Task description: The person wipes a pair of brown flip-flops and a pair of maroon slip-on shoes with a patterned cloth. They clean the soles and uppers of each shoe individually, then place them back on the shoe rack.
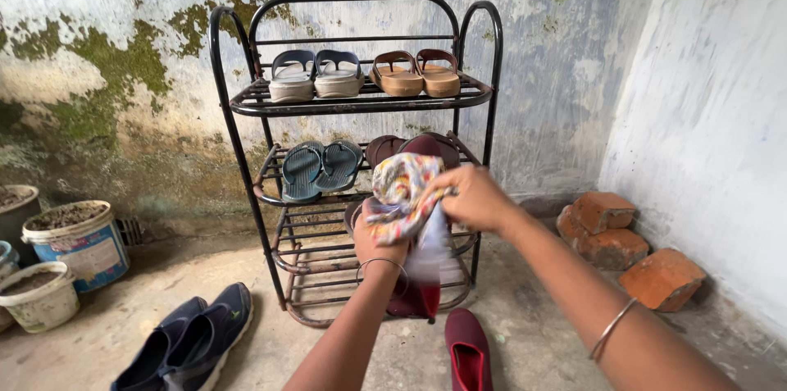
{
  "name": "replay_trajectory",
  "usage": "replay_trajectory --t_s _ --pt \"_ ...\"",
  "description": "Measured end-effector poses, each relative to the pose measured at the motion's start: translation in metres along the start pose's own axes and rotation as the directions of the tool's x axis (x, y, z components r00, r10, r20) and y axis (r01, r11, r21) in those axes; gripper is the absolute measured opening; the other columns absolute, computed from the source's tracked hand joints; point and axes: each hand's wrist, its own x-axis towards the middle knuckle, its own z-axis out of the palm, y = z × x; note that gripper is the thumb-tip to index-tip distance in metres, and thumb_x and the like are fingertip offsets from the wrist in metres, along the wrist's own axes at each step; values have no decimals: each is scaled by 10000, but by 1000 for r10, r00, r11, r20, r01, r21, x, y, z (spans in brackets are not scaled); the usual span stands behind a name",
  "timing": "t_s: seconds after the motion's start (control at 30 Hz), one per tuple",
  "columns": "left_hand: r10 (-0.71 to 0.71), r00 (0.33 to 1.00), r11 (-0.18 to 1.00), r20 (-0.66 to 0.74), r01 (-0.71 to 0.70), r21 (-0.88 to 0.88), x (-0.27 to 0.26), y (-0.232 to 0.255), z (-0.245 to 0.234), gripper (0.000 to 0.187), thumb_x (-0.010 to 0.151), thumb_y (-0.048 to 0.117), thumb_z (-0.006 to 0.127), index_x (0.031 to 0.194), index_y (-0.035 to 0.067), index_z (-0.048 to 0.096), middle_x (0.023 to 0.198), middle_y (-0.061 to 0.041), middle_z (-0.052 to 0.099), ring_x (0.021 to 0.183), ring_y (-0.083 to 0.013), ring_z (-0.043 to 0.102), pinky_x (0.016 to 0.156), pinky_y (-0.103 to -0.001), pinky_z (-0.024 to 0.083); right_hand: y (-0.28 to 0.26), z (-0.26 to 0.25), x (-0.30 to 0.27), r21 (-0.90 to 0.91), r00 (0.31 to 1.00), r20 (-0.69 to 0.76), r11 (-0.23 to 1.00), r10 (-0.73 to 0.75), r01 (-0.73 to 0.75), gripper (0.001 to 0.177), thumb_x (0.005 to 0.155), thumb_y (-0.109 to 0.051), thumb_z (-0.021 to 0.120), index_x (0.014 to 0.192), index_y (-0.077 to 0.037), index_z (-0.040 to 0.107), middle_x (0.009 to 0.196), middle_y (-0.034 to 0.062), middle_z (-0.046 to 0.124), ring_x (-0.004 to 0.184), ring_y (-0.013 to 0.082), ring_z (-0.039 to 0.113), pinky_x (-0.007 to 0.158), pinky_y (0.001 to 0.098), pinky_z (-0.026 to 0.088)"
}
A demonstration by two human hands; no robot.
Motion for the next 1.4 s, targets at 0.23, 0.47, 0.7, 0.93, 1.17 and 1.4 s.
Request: replay_trajectory --t_s 0.23,0.47,0.7,0.93,1.17,1.4 --pt "75 991 986 -111 -90 -138 9 11 1 667 694 392 809 1225 37 616 1046 -204 679 988 -379 648 887 -461 500 -35 -69 9 323 415 -888 911 199 255 399 946 36 486 1336 -50 487 1038 48 584 734 77 613 533 212 538" --pt "-31 997 969 -74 12 -247 25 9 9 642 721 453 772 1205 52 643 1064 -191 742 970 -306 716 912 -397 539 9 -22 0 80 992 -123 997 34 -24 365 801 91 611 1088 -49 788 846 31 766 622 67 629 537 194 503" --pt "-336 932 887 -139 263 -380 40 4 0 705 742 526 746 1250 62 591 1135 -176 701 1042 -329 675 940 -418 492 -6 -58 7 449 515 -775 893 367 38 282 917 -34 534 1191 -71 592 1012 99 618 645 86 584 452 231 467" --pt "-342 908 907 -243 251 -338 47 -11 2 730 754 531 752 1246 27 560 1133 -230 688 1059 -367 664 968 -437 486 5 -6 -10 -26 993 76 996 92 -90 194 915 -54 624 1097 -77 688 1041 120 679 720 182 676 558 260 556" --pt "-209 945 952 -251 137 -275 43 -12 1 727 731 490 782 1231 17 548 1133 -224 669 1047 -376 652 942 -447 487 -4 -40 2 411 643 -684 910 344 -49 298 923 44 477 1163 -62 619 971 104 666 722 195 651 549 277 571" --pt "-169 967 957 -188 115 -267 40 -13 15 688 721 454 788 1212 24 571 1103 -206 678 1029 -372 652 916 -453 494 -10 -12 -3 46 984 -92 988 153 -150 375 866 68 571 1201 -85 643 928 129 708 620 135 523 505 281 482"
